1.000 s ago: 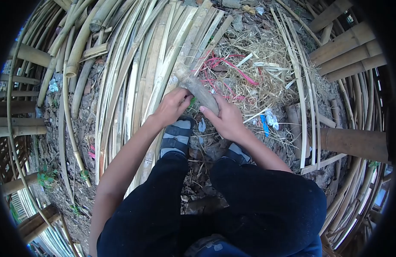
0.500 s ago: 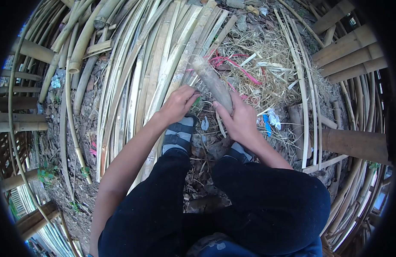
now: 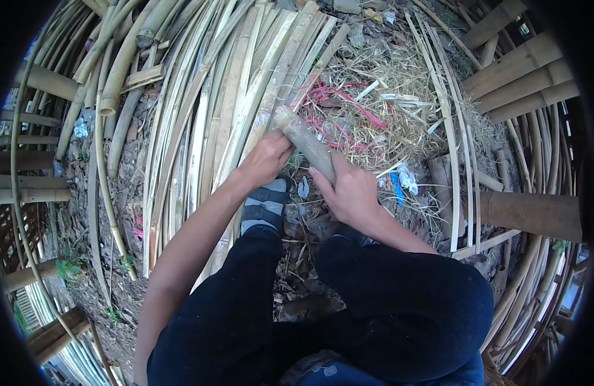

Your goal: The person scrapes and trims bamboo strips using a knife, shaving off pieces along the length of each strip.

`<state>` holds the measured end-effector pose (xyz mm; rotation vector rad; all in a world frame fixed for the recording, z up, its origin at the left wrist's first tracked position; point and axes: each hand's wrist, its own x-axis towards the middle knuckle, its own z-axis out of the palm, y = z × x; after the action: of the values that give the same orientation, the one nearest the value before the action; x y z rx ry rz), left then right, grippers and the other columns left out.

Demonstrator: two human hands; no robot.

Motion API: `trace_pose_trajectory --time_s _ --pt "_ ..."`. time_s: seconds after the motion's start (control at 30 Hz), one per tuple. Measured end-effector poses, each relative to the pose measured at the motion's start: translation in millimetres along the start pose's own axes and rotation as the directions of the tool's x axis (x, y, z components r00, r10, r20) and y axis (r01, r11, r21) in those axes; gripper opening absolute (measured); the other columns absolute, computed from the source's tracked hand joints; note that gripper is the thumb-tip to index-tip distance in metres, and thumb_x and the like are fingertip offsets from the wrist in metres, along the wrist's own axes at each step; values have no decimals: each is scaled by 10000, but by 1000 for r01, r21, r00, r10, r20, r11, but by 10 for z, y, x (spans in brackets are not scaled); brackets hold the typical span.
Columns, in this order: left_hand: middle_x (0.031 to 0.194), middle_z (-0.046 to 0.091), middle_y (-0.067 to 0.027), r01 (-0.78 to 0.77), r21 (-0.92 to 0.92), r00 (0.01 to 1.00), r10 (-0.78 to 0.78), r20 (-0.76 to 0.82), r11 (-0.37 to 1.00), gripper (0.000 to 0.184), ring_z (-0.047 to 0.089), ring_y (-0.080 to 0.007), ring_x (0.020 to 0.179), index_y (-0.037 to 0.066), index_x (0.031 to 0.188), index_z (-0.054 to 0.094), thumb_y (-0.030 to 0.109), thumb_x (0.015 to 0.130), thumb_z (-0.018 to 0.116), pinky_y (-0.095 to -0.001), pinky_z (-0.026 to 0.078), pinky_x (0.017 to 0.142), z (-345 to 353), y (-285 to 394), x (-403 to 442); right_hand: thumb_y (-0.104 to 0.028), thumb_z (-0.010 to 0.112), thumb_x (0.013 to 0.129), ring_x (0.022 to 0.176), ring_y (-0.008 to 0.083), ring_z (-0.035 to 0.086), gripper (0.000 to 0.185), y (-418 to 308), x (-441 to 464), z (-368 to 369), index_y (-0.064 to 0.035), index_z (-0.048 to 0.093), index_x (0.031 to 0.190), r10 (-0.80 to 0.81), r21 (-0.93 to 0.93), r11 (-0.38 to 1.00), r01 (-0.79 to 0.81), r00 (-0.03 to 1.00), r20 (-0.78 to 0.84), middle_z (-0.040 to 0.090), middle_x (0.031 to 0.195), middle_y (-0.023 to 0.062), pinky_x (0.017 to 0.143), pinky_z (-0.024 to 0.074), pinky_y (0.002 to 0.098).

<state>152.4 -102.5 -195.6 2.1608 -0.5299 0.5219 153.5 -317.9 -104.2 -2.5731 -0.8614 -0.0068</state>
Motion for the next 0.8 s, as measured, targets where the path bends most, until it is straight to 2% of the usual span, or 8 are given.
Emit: trace_pose_trajectory --time_s 0.07,0.27,0.4,0.47,0.53,0.6,0.7,0.8 --pt "973 620 -217 108 -16 993 -107 49 994 86 606 -413 909 -38 984 616 27 928 608 -470 491 799 -13 -6 -44 -330 699 917 548 347 662 403 -110 -6 -142 16 578 1083 -9 188 981 40 986 -164 657 680 173 482 500 425" --pt "896 595 -199 47 -20 999 -46 19 999 79 592 -405 882 -32 948 596 44 935 612 -468 478 790 7 -2 12 -347 692 922 549 348 664 430 -3 -32 -20 41 591 1079 93 30 995 -97 990 104 653 667 187 494 509 439" --pt "951 616 -207 171 9 965 -169 201 985 112 606 -409 948 -32 1016 618 37 928 615 -458 493 850 -56 28 -19 -354 677 925 563 364 675 440 -136 38 -261 53 591 1067 25 382 917 112 941 -337 661 683 212 507 526 439" --pt "967 621 -207 77 -6 996 -77 51 997 141 609 -411 959 -28 1049 627 35 924 619 -460 494 858 0 -1 -6 -348 687 921 567 358 676 433 -38 -17 -105 43 592 1081 72 -43 997 -68 994 85 667 691 196 504 524 430" --pt "957 617 -208 87 -11 989 -85 119 996 141 607 -412 935 -26 1047 629 36 921 622 -464 493 834 -34 -30 14 -347 683 922 567 354 676 406 -49 4 -127 13 589 1083 96 33 995 -98 993 62 670 698 185 498 522 429" --pt "953 615 -210 175 31 962 -178 205 984 141 609 -413 908 -25 1049 630 42 925 621 -469 495 804 -67 -5 -26 -348 670 929 574 358 676 375 -172 46 -351 -5 584 1053 64 333 943 28 963 -262 671 697 176 496 518 427" --pt "934 608 -210 105 -3 991 -104 82 994 128 609 -414 884 -25 1039 633 44 933 615 -468 498 782 -14 -18 -15 -343 679 925 569 354 670 379 -72 -38 -115 -2 580 1059 -4 70 997 14 991 -137 664 687 173 487 503 431" --pt "908 598 -206 56 -19 997 -55 56 998 114 606 -411 859 -25 1023 638 45 937 616 -465 492 758 18 -51 -21 -348 682 924 565 352 667 374 -77 -8 -169 -10 575 1043 32 159 987 -19 996 -79 665 686 168 486 500 444"
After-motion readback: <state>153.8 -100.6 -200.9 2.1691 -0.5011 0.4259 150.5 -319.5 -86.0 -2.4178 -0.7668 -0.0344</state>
